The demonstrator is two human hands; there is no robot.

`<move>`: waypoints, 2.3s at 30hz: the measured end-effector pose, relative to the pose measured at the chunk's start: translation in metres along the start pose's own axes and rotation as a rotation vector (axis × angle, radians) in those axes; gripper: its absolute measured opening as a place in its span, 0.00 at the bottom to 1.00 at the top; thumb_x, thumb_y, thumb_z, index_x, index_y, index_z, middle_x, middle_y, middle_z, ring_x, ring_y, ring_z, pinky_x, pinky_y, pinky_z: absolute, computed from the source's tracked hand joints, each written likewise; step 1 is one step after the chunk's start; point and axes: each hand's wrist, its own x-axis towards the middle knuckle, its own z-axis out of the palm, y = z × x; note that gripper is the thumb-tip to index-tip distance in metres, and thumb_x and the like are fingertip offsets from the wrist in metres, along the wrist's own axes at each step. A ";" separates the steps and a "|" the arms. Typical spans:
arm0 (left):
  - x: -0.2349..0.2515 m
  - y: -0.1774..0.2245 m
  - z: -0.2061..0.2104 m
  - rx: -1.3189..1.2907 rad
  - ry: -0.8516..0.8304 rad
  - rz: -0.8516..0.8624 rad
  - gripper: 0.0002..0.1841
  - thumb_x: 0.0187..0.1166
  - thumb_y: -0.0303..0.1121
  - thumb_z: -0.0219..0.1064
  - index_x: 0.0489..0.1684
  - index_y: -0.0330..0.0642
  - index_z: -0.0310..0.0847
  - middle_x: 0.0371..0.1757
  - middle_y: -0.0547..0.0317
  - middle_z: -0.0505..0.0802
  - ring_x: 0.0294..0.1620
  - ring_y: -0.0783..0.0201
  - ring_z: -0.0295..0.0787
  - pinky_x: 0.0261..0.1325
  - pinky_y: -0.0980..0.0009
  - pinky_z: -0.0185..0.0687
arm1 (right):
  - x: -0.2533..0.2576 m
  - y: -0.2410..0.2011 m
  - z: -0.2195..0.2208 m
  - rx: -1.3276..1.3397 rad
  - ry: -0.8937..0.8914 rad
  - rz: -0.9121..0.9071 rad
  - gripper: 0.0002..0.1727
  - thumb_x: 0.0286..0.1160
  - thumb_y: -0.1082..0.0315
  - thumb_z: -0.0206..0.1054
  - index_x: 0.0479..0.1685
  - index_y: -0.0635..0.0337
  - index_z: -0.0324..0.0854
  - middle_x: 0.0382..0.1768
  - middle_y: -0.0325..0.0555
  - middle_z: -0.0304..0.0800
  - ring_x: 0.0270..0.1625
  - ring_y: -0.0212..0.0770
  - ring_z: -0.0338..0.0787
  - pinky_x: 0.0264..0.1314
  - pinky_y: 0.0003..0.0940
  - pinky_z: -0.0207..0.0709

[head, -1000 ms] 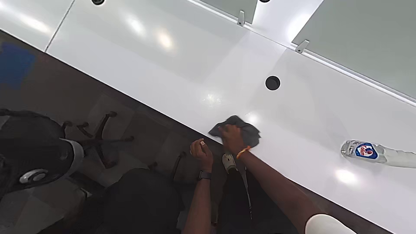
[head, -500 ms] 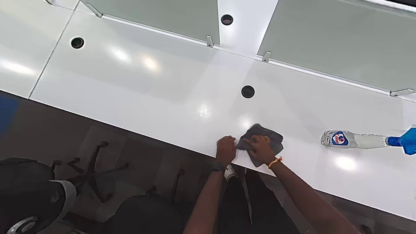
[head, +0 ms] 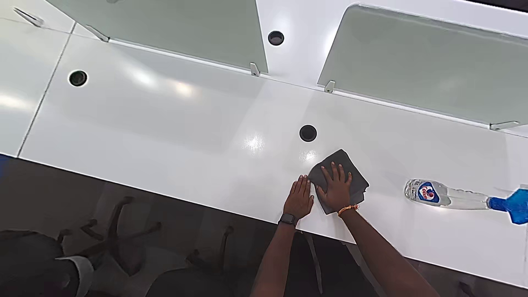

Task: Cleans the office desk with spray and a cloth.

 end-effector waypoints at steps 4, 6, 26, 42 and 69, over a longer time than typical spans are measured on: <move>0.000 0.000 0.001 0.047 -0.001 0.001 0.33 0.85 0.45 0.42 0.83 0.31 0.69 0.88 0.39 0.71 0.91 0.45 0.61 0.89 0.49 0.57 | 0.054 -0.001 -0.012 -0.009 -0.017 0.051 0.46 0.70 0.25 0.45 0.93 0.28 0.56 0.95 0.47 0.48 0.96 0.62 0.43 0.87 0.79 0.31; 0.001 0.000 0.000 0.055 -0.018 -0.004 0.33 0.85 0.45 0.43 0.83 0.31 0.68 0.88 0.40 0.70 0.91 0.45 0.60 0.89 0.50 0.58 | 0.081 -0.002 -0.017 0.011 0.006 0.071 0.46 0.71 0.26 0.47 0.93 0.28 0.56 0.96 0.45 0.46 0.97 0.60 0.40 0.87 0.78 0.30; 0.002 0.001 -0.001 0.032 -0.036 -0.038 0.32 0.84 0.44 0.44 0.84 0.34 0.69 0.90 0.45 0.69 0.92 0.48 0.60 0.90 0.51 0.57 | 0.124 0.002 -0.022 0.084 -0.015 -0.135 0.35 0.81 0.55 0.54 0.92 0.33 0.60 0.96 0.44 0.46 0.98 0.56 0.37 0.90 0.76 0.29; 0.002 0.001 -0.001 0.051 -0.006 -0.044 0.31 0.84 0.44 0.46 0.82 0.38 0.73 0.88 0.49 0.73 0.91 0.52 0.63 0.88 0.55 0.60 | 0.196 -0.028 -0.022 0.075 -0.026 -0.440 0.33 0.83 0.37 0.45 0.90 0.19 0.58 0.96 0.36 0.45 0.97 0.52 0.40 0.89 0.72 0.34; 0.001 -0.005 0.003 0.010 0.013 -0.029 0.31 0.86 0.43 0.44 0.84 0.37 0.71 0.89 0.47 0.71 0.92 0.49 0.61 0.90 0.51 0.57 | 0.086 0.020 -0.015 0.075 -0.010 -0.185 0.35 0.85 0.40 0.48 0.93 0.25 0.54 0.97 0.41 0.43 0.98 0.53 0.39 0.91 0.73 0.32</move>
